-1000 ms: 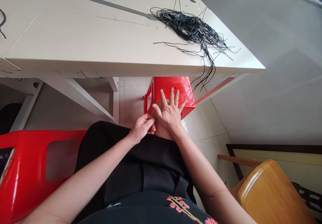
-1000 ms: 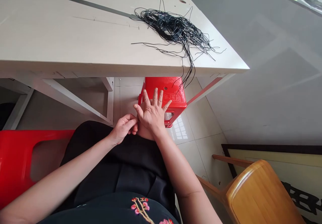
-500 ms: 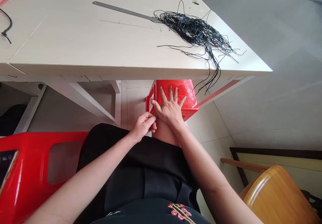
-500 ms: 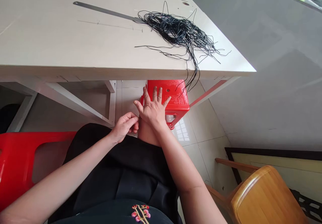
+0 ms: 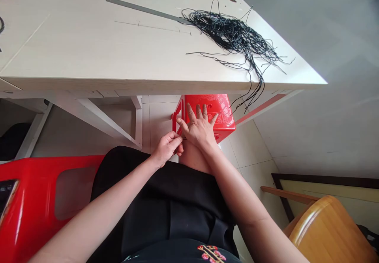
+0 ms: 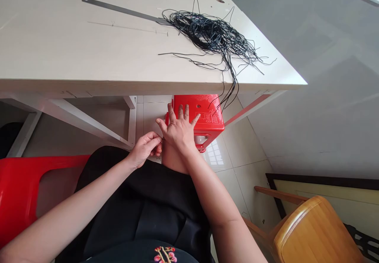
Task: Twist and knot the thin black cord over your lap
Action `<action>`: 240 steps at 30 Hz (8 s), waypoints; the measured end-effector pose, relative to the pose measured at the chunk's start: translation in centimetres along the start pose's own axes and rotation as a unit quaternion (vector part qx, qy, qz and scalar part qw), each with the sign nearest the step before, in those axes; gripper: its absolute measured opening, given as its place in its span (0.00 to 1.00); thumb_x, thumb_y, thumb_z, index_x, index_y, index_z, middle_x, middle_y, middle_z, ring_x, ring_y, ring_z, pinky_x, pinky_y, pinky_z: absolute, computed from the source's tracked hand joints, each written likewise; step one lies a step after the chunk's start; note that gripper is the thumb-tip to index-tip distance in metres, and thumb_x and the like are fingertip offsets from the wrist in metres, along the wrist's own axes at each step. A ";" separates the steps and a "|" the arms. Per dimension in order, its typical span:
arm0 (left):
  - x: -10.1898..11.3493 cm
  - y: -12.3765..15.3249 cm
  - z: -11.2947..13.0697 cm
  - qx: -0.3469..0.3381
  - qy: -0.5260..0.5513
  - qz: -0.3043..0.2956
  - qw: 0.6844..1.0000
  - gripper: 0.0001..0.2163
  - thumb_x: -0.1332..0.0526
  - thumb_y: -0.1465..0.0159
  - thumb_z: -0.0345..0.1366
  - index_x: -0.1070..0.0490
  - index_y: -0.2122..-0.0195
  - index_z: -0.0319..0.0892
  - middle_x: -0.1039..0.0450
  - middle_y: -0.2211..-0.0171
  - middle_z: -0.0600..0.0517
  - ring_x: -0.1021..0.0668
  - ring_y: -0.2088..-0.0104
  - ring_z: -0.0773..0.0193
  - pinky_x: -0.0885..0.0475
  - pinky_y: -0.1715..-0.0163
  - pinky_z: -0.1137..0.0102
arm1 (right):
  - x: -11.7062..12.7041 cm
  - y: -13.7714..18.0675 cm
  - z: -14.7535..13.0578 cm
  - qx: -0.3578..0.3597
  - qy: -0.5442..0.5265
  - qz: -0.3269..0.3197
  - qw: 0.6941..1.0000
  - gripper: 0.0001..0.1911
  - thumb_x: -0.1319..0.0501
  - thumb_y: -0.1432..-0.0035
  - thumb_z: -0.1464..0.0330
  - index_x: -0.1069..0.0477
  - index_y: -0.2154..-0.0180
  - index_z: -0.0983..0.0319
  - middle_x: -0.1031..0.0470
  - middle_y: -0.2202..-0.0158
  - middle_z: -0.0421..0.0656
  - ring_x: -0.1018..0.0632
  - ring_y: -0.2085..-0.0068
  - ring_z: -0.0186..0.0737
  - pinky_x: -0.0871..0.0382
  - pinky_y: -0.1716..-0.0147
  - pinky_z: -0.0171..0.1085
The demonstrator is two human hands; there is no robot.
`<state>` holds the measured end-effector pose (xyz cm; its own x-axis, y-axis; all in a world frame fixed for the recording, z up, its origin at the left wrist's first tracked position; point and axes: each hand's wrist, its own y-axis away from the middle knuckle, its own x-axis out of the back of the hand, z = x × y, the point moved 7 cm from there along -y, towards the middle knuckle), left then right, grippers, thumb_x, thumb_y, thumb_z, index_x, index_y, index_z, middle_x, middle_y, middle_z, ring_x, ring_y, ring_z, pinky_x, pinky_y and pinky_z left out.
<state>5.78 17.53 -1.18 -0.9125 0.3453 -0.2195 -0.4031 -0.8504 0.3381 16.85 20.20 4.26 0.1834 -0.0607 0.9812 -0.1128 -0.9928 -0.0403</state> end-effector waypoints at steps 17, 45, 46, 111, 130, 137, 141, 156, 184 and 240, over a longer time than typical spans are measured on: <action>1.0 -1.2 0.3 0.004 -0.011 0.011 1.000 0.07 0.43 0.43 0.37 0.38 0.74 0.41 0.33 0.84 0.59 0.32 0.84 0.74 0.40 0.85 0.79 | -1.0 -1.7 -0.1 -0.019 -0.019 -0.079 0.997 0.39 0.65 0.41 0.44 0.55 0.37 0.59 0.25 0.56 0.51 0.28 0.52 0.54 0.64 0.48 0.67; 1.2 -0.6 0.9 -0.003 -0.041 -0.030 0.999 0.12 0.38 0.45 0.43 0.32 0.66 0.40 0.28 0.75 0.54 0.30 0.79 0.73 0.37 0.81 0.77 | -0.5 -1.5 -0.1 -0.024 -0.022 -0.110 0.993 0.39 0.65 0.42 0.43 0.49 0.39 0.62 0.25 0.56 0.52 0.26 0.54 0.53 0.35 0.61 0.43; 1.2 -0.4 0.9 -0.001 -0.040 -0.031 0.999 0.12 0.39 0.45 0.42 0.32 0.65 0.40 0.28 0.74 0.54 0.31 0.79 0.73 0.38 0.81 0.76 | -0.6 -1.5 0.0 -0.024 -0.023 -0.110 0.993 0.39 0.65 0.42 0.43 0.49 0.39 0.62 0.25 0.56 0.52 0.26 0.54 0.53 0.35 0.61 0.43; 1.4 1.3 4.2 -0.245 -0.361 0.063 0.898 0.07 0.41 0.42 0.34 0.28 0.62 0.41 0.29 0.66 0.50 0.26 0.69 0.67 0.29 0.68 0.72 | -0.3 -1.0 0.3 0.000 -0.017 -0.062 0.998 0.36 0.63 0.40 0.45 0.45 0.43 0.63 0.24 0.61 0.51 0.26 0.57 0.53 0.35 0.64 0.42; 1.1 1.1 3.9 -0.237 -0.376 0.037 0.895 0.04 0.41 0.42 0.32 0.33 0.65 0.41 0.32 0.67 0.52 0.28 0.71 0.69 0.31 0.73 0.74 | -0.3 -0.8 0.1 -0.006 -0.008 -0.071 0.997 0.35 0.63 0.40 0.45 0.42 0.46 0.63 0.24 0.61 0.52 0.26 0.57 0.53 0.36 0.62 0.42; 1.0 1.1 4.2 -0.259 -0.409 0.047 0.874 0.01 0.44 0.41 0.31 0.34 0.68 0.41 0.35 0.70 0.54 0.31 0.75 0.70 0.32 0.73 0.74 | -0.2 -0.8 0.1 -0.001 -0.011 -0.063 0.998 0.35 0.63 0.40 0.45 0.41 0.47 0.63 0.24 0.61 0.51 0.26 0.57 0.52 0.35 0.63 0.42; 0.8 1.1 4.4 -0.262 -0.427 0.045 0.864 0.04 0.46 0.38 0.32 0.34 0.70 0.42 0.35 0.71 0.53 0.30 0.69 0.68 0.32 0.65 0.71 | -0.2 -0.7 0.1 -0.002 -0.010 -0.067 0.998 0.35 0.63 0.40 0.45 0.41 0.47 0.63 0.24 0.62 0.51 0.26 0.57 0.52 0.35 0.63 0.41; 0.8 1.2 4.1 -0.242 -0.375 0.034 0.894 0.02 0.44 0.41 0.33 0.34 0.69 0.42 0.33 0.70 0.53 0.29 0.72 0.68 0.31 0.70 0.72 | -0.3 -0.8 0.2 -0.002 -0.014 -0.061 0.998 0.33 0.63 0.40 0.45 0.36 0.54 0.62 0.25 0.64 0.50 0.26 0.58 0.52 0.35 0.64 0.42; 1.0 1.1 4.4 -0.266 -0.375 0.041 0.887 0.05 0.44 0.40 0.35 0.32 0.72 0.42 0.34 0.72 0.53 0.29 0.69 0.66 0.31 0.67 0.70 | -0.4 -0.8 0.0 0.002 0.010 -0.061 0.998 0.31 0.62 0.39 0.47 0.31 0.60 0.62 0.25 0.63 0.50 0.25 0.59 0.50 0.34 0.63 0.42; 3.2 4.0 7.7 -0.106 -0.110 0.072 0.986 0.12 0.34 0.48 0.39 0.27 0.63 0.40 0.26 0.66 0.50 0.25 0.66 0.66 0.29 0.67 0.72 | 0.0 -0.2 -1.0 0.029 -0.013 -0.037 0.999 0.30 0.59 0.38 0.49 0.30 0.60 0.64 0.25 0.63 0.51 0.26 0.59 0.48 0.36 0.62 0.41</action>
<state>0.73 18.33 6.52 -0.9615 0.2735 0.0280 -0.2667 -0.9526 0.1464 15.89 20.48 4.46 0.2152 0.0115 0.9765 -0.0409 -0.9989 0.0208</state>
